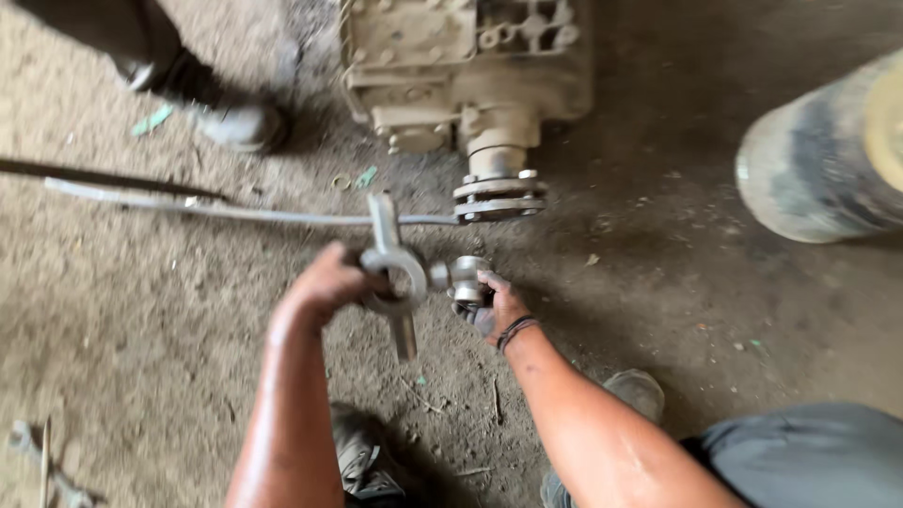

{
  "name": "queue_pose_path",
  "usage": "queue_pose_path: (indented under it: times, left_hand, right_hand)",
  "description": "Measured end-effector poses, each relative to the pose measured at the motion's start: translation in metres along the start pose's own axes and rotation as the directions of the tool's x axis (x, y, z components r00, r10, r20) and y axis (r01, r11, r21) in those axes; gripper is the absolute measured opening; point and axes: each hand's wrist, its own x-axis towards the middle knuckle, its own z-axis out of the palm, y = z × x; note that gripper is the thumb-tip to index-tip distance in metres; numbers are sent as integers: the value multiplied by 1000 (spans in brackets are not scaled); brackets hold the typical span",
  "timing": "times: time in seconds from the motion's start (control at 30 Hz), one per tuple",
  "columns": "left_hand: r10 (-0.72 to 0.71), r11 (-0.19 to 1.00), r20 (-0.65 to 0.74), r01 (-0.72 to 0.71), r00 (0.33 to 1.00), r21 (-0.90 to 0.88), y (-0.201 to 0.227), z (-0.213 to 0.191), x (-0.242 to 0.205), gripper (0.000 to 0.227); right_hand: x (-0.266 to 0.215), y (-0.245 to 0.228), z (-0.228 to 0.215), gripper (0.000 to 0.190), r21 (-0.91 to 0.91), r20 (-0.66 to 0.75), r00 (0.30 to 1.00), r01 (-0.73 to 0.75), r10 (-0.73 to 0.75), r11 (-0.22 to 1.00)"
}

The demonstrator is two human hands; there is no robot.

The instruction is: The person sits on the floor and uses a wrench and a long metal bar to tighten and loosen bolts on a gear assembly attached to a mechanical housing. They repeatedly adjust the gear and use the bar for leverage.

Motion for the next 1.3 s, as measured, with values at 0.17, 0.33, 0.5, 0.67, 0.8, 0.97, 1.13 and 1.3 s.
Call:
queue_pose_path:
  times: [0.17, 0.33, 0.5, 0.67, 0.8, 0.97, 1.13, 1.3]
  left_hand:
    - [-248, 969, -37, 247, 968, -12, -98, 44, 15, 21]
    - [-341, 918, -97, 309, 935, -250, -160, 56, 14, 23]
    - [-516, 770, -217, 337, 829, -542, -197, 71, -26, 24]
    - [-523, 710, -251, 253, 814, -657, -195, 92, -52, 22]
    - [-528, 746, -272, 286, 805, -601, -190, 118, -41, 24]
    - [-590, 567, -99, 323, 801, -758, -178, 156, -19, 23]
    - [-541, 511, 27, 354, 841, -783, -155, 185, 2, 21]
    - [-508, 453, 9, 276, 861, -848, -127, 208, 8, 22]
  right_hand:
    - [9, 28, -4, 41, 127, -56, 998, 24, -17, 992]
    - [22, 29, 17, 37, 30, -128, 990, -49, 53, 998]
    - [29, 49, 38, 38, 73, 67, 984, -170, 165, 983]
    - [15, 55, 35, 42, -71, 149, 975, -156, 165, 985]
    - [10, 40, 21, 44, -86, 162, 976, -132, 145, 987]
    - [13, 5, 8, 43, -95, 186, 980, -56, 72, 994]
    - [2, -33, 2, 39, -112, 200, 972, 143, -119, 983]
    - [1, -60, 4, 33, -183, 158, 973, 194, -166, 964]
